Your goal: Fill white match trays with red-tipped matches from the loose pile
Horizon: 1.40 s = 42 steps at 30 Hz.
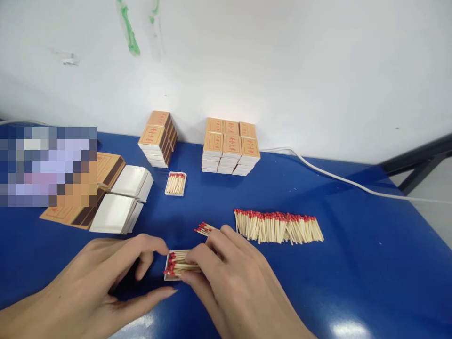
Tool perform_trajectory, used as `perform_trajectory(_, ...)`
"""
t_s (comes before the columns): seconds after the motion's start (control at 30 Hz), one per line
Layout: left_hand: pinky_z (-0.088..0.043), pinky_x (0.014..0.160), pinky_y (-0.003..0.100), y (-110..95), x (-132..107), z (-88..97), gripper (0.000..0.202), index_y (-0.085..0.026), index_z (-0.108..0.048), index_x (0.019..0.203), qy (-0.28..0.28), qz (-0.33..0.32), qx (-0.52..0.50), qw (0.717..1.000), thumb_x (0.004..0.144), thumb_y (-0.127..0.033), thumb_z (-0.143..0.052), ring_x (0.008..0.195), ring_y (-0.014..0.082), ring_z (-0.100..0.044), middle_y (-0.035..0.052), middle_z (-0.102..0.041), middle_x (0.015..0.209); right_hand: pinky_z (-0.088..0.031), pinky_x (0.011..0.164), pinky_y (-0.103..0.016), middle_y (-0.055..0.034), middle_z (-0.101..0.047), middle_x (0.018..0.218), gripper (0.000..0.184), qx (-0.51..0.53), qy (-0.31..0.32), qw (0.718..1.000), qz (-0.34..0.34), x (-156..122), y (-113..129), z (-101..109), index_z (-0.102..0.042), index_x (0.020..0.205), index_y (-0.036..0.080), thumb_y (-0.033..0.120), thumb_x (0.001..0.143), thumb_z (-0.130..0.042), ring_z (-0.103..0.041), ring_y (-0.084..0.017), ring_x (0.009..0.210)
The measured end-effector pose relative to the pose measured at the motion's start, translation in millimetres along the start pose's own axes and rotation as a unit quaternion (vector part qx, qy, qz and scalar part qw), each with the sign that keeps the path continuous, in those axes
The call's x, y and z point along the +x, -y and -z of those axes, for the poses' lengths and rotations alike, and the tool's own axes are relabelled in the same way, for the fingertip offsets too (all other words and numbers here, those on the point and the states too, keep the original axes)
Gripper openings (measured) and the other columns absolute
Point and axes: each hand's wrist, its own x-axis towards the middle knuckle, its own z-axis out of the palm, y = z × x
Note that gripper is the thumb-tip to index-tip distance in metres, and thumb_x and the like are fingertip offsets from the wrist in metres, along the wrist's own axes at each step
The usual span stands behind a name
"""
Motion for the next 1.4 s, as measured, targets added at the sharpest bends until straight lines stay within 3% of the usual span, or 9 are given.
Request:
perform_trajectory(0.13, -0.056, 0.07, 0.02, -0.4, 1.4, 4.0, 0.014, -0.027, -0.065, 0.121, -0.001, -0.009, -0.065, 0.998, 0.113, -0.028, -0.076, 0.077, 0.0065, -0.071, -0.0058, -0.074, 0.105, -0.067, 0.104, -0.031, 0.0012, -0.083, 0.119, 0.016, 0.054, 0.014, 0.998, -0.017, -2.3, -3.4, 4.1, -0.075, 0.121, 0.031, 0.021, 0.11, -0.078, -0.081, -0.02, 0.119)
perform_trajectory(0.3, -0.058, 0.081, 0.018, 1.5, 3.2, 2.2, 0.008, -0.028, -0.073, 0.119, 0.01, -0.009, -0.131, 0.991, 0.114, -0.022, -0.075, 0.086, 0.0064, -0.075, -0.0056, -0.077, 0.108, -0.066, 0.101, -0.028, 0.0041, -0.08, 0.109, 0.016, 0.084, 0.022, 0.996, -0.026, -2.8, -6.1, 6.6, -0.072, 0.108, 0.031, 0.016, 0.109, -0.078, -0.08, -0.016, 0.103)
perform_trajectory(0.57, -0.056, 0.073, 0.014, 2.4, 7.2, -1.7, 0.006, -0.029, -0.077, 0.109, -0.009, 0.006, -0.176, 0.984, 0.11, -0.025, -0.082, 0.078, 0.0047, -0.074, -0.008, -0.077, 0.098, -0.064, 0.096, -0.025, 0.0048, -0.079, 0.107, 0.012, 0.098, 0.029, 0.994, -0.038, -0.2, -3.8, 3.4, -0.074, 0.108, 0.031, 0.02, 0.111, -0.077, -0.078, -0.014, 0.099)
perform_trajectory(0.73, -0.048, 0.058, 0.015, -0.3, 8.2, 2.0, 0.012, -0.026, -0.074, 0.107, -0.026, 0.019, -0.166, 0.986, 0.106, -0.024, -0.086, 0.064, 0.0034, -0.062, -0.0094, -0.077, 0.092, -0.064, 0.094, -0.024, 0.0068, -0.081, 0.108, 0.015, 0.109, 0.051, 0.991, -0.063, 0.4, -4.1, 9.2, -0.073, 0.108, 0.031, 0.018, 0.109, -0.078, -0.079, -0.013, 0.099)
perform_trajectory(0.93, -0.054, 0.066, 0.016, 0.2, 10.8, -0.8, 0.008, -0.031, -0.078, 0.109, -0.01, 0.022, -0.175, 0.984, 0.109, -0.025, -0.083, 0.07, 0.0047, -0.07, -0.0112, -0.077, 0.092, -0.063, 0.097, -0.024, 0.006, -0.079, 0.103, 0.019, 0.095, 0.032, 0.993, -0.069, 0.9, -5.4, 10.2, -0.073, 0.101, 0.031, 0.013, 0.108, -0.078, -0.079, -0.013, 0.098)
perform_trajectory(1.17, -0.047, 0.059, 0.017, -4.0, 6.1, -5.8, 0.014, -0.027, -0.072, 0.102, -0.031, 0.029, -0.144, 0.989, 0.108, -0.029, -0.085, 0.065, 0.0043, -0.06, -0.01, -0.071, 0.088, -0.064, 0.105, -0.028, 0.0056, -0.079, 0.105, 0.018, 0.089, 0.034, 0.994, -0.052, -1.7, -5.7, 4.2, -0.074, 0.104, 0.032, 0.015, 0.108, -0.079, -0.08, -0.015, 0.099)
perform_trajectory(1.3, -0.047, 0.059, 0.019, -5.2, 0.3, -5.1, 0.028, -0.028, -0.067, 0.113, -0.042, 0.031, -0.12, 0.991, 0.101, -0.033, -0.093, 0.068, 0.0065, -0.058, -0.0089, -0.07, 0.095, -0.064, 0.098, -0.025, 0.0065, -0.078, 0.1, 0.02, 0.087, 0.022, 0.994, -0.056, 1.1, -4.8, 5.9, -0.072, 0.103, 0.03, 0.012, 0.106, -0.079, -0.08, -0.014, 0.095)
perform_trajectory(1.4, -0.051, 0.06, 0.022, -5.3, -1.3, -5.9, 0.039, -0.03, -0.067, 0.133, -0.051, 0.029, -0.063, 0.996, 0.103, -0.035, -0.091, 0.066, 0.0076, -0.057, -0.0082, -0.068, 0.098, -0.063, 0.091, -0.024, 0.0057, -0.078, 0.101, 0.021, 0.068, 0.009, 0.997, -0.046, 1.8, -4.4, 5.6, -0.07, 0.102, 0.029, 0.01, 0.106, -0.078, -0.08, -0.014, 0.097)
